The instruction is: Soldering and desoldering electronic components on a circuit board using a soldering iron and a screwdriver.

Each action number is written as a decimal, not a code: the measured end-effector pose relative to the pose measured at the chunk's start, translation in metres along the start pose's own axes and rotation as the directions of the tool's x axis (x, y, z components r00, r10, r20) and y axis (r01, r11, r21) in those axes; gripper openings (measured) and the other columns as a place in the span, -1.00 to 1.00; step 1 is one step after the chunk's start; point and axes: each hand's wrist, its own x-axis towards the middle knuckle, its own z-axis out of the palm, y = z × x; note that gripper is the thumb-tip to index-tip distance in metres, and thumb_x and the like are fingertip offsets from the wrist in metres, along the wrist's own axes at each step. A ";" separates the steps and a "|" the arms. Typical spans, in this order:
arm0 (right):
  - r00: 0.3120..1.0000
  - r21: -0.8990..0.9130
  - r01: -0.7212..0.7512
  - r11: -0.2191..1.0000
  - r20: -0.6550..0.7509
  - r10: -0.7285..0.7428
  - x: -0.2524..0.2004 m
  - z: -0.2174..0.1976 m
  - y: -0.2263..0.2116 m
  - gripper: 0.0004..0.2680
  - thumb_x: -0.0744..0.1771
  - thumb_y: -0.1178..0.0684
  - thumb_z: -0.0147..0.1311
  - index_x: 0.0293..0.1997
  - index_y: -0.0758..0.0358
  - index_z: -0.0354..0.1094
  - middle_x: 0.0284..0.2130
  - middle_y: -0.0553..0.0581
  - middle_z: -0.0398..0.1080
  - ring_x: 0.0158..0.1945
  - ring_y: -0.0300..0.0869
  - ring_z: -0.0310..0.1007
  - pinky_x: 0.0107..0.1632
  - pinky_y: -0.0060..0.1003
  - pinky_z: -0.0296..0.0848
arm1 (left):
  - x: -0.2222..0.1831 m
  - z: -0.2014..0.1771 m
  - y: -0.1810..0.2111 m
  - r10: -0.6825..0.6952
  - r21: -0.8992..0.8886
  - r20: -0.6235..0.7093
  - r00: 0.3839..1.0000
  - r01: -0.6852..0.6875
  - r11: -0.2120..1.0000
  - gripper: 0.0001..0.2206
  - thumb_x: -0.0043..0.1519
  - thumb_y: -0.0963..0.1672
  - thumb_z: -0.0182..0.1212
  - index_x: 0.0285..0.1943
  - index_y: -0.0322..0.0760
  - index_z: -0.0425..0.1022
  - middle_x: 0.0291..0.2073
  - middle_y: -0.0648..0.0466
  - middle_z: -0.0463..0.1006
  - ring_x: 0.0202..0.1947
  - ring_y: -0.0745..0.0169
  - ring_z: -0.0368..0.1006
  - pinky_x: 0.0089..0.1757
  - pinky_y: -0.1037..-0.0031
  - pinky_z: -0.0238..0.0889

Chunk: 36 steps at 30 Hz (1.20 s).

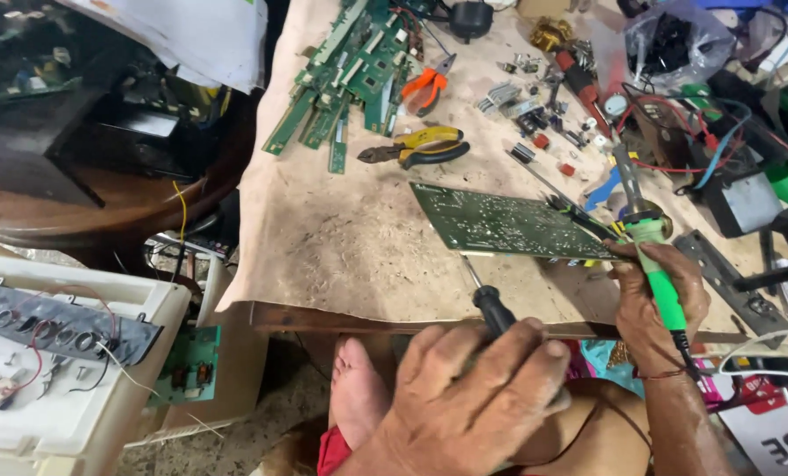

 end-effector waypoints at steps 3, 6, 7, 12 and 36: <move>0.999 -0.007 -0.046 0.999 0.001 0.046 0.001 0.002 -0.006 -0.78 0.48 0.36 0.03 0.21 0.18 0.17 -0.04 0.44 0.46 0.10 0.15 0.59 -0.04 -0.23 0.60 | 0.011 0.007 0.001 -0.010 -0.338 0.013 1.000 0.014 0.941 -0.81 0.43 -0.12 0.00 -0.08 -0.35 0.49 -0.12 -0.06 0.56 0.02 -0.21 0.54 0.01 0.19 0.37; 0.998 -0.103 -0.017 0.995 0.056 0.023 -0.001 -0.003 -0.025 -0.81 0.47 0.23 0.08 0.21 0.20 0.22 -0.01 0.36 0.48 0.12 0.13 0.58 0.02 -0.15 0.66 | 0.011 0.031 -0.012 0.105 -0.548 -0.043 0.994 -0.111 0.829 -0.81 0.36 -0.15 -0.10 -0.18 -0.43 0.38 -0.34 -0.12 0.32 -0.31 -0.18 0.36 -0.14 0.08 0.29; 0.998 -0.104 -0.017 0.994 0.052 0.023 -0.001 -0.001 -0.028 -0.81 0.47 0.23 0.08 0.21 0.20 0.22 -0.01 0.36 0.48 0.12 0.13 0.58 0.02 -0.15 0.66 | 0.009 0.034 -0.013 0.109 -0.550 -0.042 0.993 -0.114 0.827 -0.81 0.36 -0.15 -0.10 -0.18 -0.43 0.38 -0.34 -0.12 0.32 -0.31 -0.18 0.36 -0.14 0.08 0.29; 0.988 -0.157 0.110 0.982 0.121 -0.091 -0.009 -0.004 -0.031 -0.86 0.44 0.27 0.07 0.12 0.27 0.26 0.00 0.36 0.50 0.16 0.15 0.58 0.26 -0.05 0.56 | -0.008 0.048 -0.015 0.086 -0.540 -0.132 0.988 -0.144 0.829 -0.71 0.36 -0.09 0.16 -0.42 -0.28 0.29 -0.51 0.07 0.26 -0.51 0.06 0.22 -0.33 0.26 0.10; 0.666 0.143 0.131 0.981 0.721 -0.193 0.011 -0.004 -0.075 -0.77 0.39 0.03 -0.08 0.20 0.03 0.19 -0.47 -0.07 0.28 -0.53 -0.23 0.14 -0.31 -0.31 0.39 | -0.091 0.064 -0.011 0.250 -0.501 0.216 0.944 -0.113 0.858 -0.64 0.54 -0.18 -0.02 -0.43 -0.19 0.22 -0.49 0.17 0.18 -0.46 0.26 0.12 -0.03 0.39 0.31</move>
